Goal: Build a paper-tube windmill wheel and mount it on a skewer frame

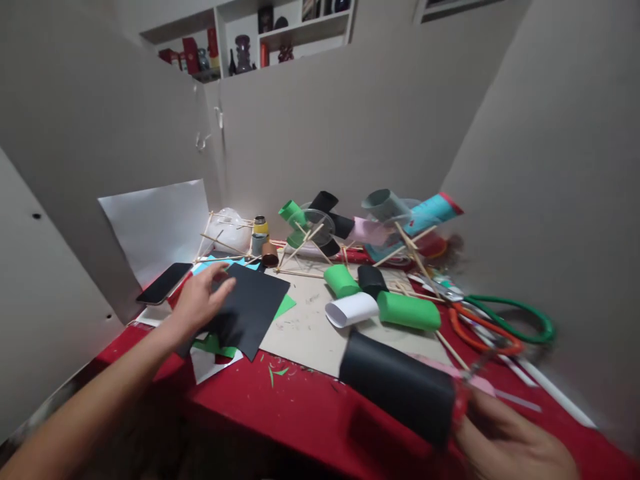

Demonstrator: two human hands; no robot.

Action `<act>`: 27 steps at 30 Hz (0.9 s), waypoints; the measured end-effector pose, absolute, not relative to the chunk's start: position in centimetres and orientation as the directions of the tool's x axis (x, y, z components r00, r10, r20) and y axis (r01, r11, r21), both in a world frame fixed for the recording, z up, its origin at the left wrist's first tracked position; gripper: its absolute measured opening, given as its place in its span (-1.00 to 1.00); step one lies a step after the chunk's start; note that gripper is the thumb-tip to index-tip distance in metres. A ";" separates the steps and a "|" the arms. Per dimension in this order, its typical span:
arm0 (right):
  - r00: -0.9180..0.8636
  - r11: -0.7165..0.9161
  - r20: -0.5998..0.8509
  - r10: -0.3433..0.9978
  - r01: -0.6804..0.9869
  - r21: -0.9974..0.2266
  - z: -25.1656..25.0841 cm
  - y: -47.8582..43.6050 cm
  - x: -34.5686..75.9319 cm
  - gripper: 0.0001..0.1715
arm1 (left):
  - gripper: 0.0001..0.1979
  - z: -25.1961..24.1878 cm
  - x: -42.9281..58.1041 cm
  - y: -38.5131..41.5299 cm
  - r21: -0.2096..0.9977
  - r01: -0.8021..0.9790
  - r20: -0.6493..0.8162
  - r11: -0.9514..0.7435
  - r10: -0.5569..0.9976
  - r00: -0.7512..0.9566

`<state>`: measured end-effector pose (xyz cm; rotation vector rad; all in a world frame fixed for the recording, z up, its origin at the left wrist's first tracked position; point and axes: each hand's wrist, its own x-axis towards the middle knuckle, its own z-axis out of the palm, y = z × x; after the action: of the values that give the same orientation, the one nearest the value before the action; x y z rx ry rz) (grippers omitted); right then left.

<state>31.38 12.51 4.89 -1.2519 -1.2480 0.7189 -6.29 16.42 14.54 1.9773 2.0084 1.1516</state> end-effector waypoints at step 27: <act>-0.259 0.425 0.375 0.890 0.173 -0.888 7.0 8.6 25.1 -0.56 | -0.58 9.0 3.6 9.0 0.505 -0.750 -0.410 0.428 0.883 0.228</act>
<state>25.15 8.62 7.02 -0.9314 -1.7063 0.9228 3.60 9.03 8.97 0.2172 0.7177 1.1366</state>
